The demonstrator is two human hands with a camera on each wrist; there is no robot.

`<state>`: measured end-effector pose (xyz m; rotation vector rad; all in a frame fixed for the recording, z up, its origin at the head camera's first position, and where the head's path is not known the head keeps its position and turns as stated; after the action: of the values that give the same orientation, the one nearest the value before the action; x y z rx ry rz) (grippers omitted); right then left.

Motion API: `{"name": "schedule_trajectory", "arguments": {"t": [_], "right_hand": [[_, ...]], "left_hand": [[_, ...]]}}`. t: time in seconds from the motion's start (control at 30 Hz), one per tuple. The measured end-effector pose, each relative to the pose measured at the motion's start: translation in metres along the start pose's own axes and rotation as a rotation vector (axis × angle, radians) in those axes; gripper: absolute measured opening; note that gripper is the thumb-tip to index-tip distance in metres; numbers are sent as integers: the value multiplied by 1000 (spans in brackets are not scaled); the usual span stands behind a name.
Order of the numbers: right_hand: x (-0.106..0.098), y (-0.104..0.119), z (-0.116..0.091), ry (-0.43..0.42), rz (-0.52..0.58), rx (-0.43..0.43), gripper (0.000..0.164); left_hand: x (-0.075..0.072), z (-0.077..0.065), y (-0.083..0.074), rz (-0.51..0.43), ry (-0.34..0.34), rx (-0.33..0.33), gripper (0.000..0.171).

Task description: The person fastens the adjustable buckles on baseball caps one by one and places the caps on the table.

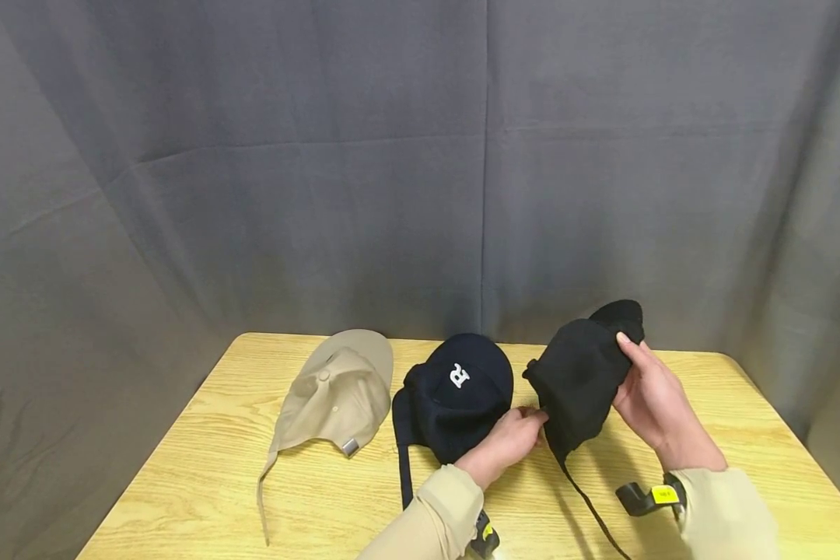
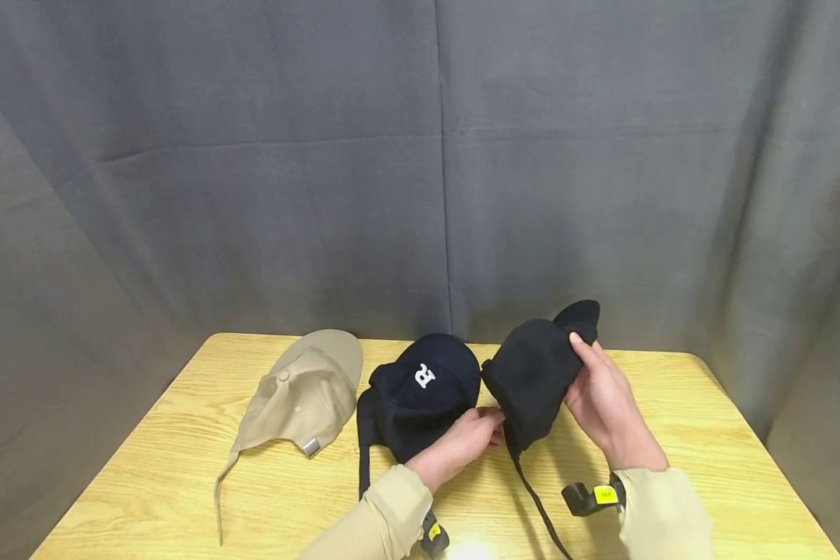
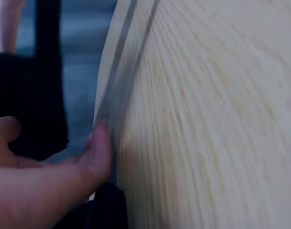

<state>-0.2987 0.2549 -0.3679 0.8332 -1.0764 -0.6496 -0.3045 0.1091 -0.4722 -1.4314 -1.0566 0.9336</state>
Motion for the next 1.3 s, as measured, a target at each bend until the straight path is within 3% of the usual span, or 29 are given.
{"name": "schedule_trajectory", "arguments": {"t": [0.17, 0.23, 0.3, 0.5, 0.73, 0.97, 1.3], "right_hand": [[12, 9, 4, 31, 59, -66, 27], [15, 10, 5, 31, 58, -81, 26], [17, 12, 6, 28, 50, -91, 26], [18, 16, 5, 18, 60, -108, 26], [14, 16, 3, 31, 113, -117, 28], [7, 9, 0, 63, 172, -88, 35], [-1, 0, -1, 55, 183, -53, 40]], "left_hand": [[18, -5, 9, -280, 188, -116, 43], [22, -7, 10, -350, 237, -159, 49], [23, -8, 7, -373, 249, -162, 52], [8, -6, -6, -315, 131, -84, 40], [-5, -4, -26, -357, 116, 21, 29], [-24, -1, -44, -359, 40, 141, 21], [-48, -5, -66, -430, -13, 226, 22]]}}
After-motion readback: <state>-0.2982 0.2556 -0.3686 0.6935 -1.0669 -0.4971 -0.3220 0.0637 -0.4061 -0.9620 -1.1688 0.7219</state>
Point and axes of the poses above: each hand's wrist, its own z-axis towards the middle knuckle, its own x-axis out of the palm, y = z × x, the point moved 8 cm from there along z, towards the middle knuckle, and after that the axes turned 9 degrees about -z, right-handed, at the moved point
